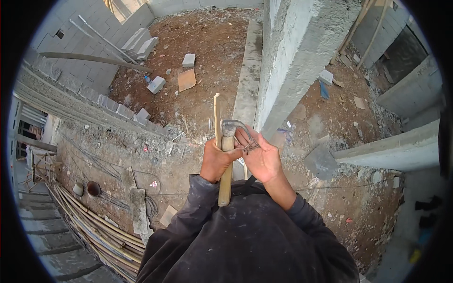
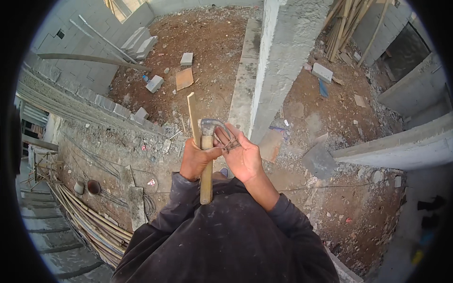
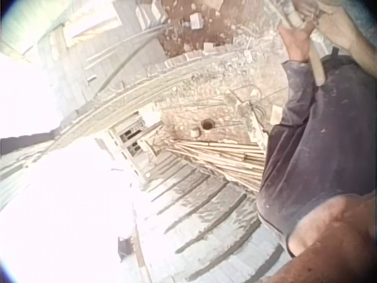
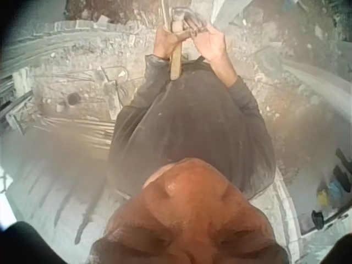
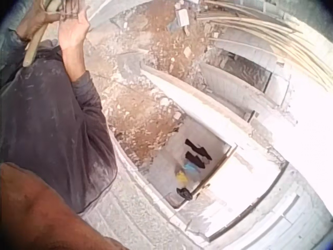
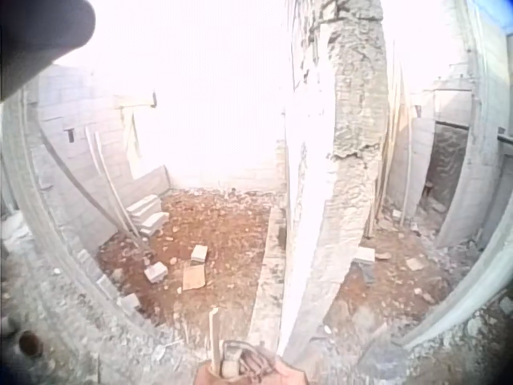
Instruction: The person holds a small wooden tube and a nail against a concrete wall. They use a hammer to drive the nail through the tube and into the wall.
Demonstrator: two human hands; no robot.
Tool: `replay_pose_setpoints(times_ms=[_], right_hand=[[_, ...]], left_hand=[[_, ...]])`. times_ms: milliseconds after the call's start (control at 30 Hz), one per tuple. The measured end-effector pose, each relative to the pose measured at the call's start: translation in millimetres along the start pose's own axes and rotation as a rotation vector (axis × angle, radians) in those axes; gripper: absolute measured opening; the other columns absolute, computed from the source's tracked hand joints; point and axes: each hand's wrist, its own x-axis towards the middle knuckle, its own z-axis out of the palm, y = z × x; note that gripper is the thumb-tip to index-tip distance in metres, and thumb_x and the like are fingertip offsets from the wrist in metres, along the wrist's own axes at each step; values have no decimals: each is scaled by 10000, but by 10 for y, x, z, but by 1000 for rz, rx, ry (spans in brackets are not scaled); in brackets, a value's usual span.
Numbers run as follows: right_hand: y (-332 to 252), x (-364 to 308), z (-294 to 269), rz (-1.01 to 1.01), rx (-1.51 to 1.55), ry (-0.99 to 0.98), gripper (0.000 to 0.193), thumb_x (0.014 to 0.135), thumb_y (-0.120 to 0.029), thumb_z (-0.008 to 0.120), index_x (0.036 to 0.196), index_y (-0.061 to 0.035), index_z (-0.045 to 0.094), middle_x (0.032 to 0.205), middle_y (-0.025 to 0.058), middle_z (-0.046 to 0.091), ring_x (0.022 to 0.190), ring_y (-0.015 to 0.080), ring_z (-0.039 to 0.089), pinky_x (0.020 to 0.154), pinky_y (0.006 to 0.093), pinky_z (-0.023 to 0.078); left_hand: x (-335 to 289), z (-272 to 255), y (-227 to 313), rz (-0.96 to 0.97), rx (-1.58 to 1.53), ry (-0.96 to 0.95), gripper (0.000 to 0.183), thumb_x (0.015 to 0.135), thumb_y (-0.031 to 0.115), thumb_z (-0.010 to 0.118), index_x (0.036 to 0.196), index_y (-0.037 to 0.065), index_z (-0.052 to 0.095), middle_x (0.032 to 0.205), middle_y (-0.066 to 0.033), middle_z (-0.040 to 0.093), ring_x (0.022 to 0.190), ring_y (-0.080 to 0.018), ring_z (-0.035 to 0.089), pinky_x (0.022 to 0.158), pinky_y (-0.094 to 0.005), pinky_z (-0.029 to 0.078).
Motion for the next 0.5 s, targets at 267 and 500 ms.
replay_pose_setpoints(times_ms=[267, 500], right_hand=[[-166, -236, -282, -112, -425, 135, 325, 1055, -268, 619, 1261, -19, 653, 1022, 29, 653, 805, 110, 579, 766, 327, 493], [-157, -215, -154, -248, -668, 224, 193, 959, -152, 776, 1086, -21, 713, 819, -44, 612, 562, 14, 421, 505, 216, 343]], left_hand=[[107, 51, -58, -46, -59, -16, 213, 768, 1, 849, 900, 6, 680, 781, -43, 703, 667, -114, 655, 595, -261, 524], [127, 83, -19, -61, -33, -72, 206, 776, 44, 862, 867, 13, 681, 781, -24, 691, 689, -86, 631, 616, -255, 513]])
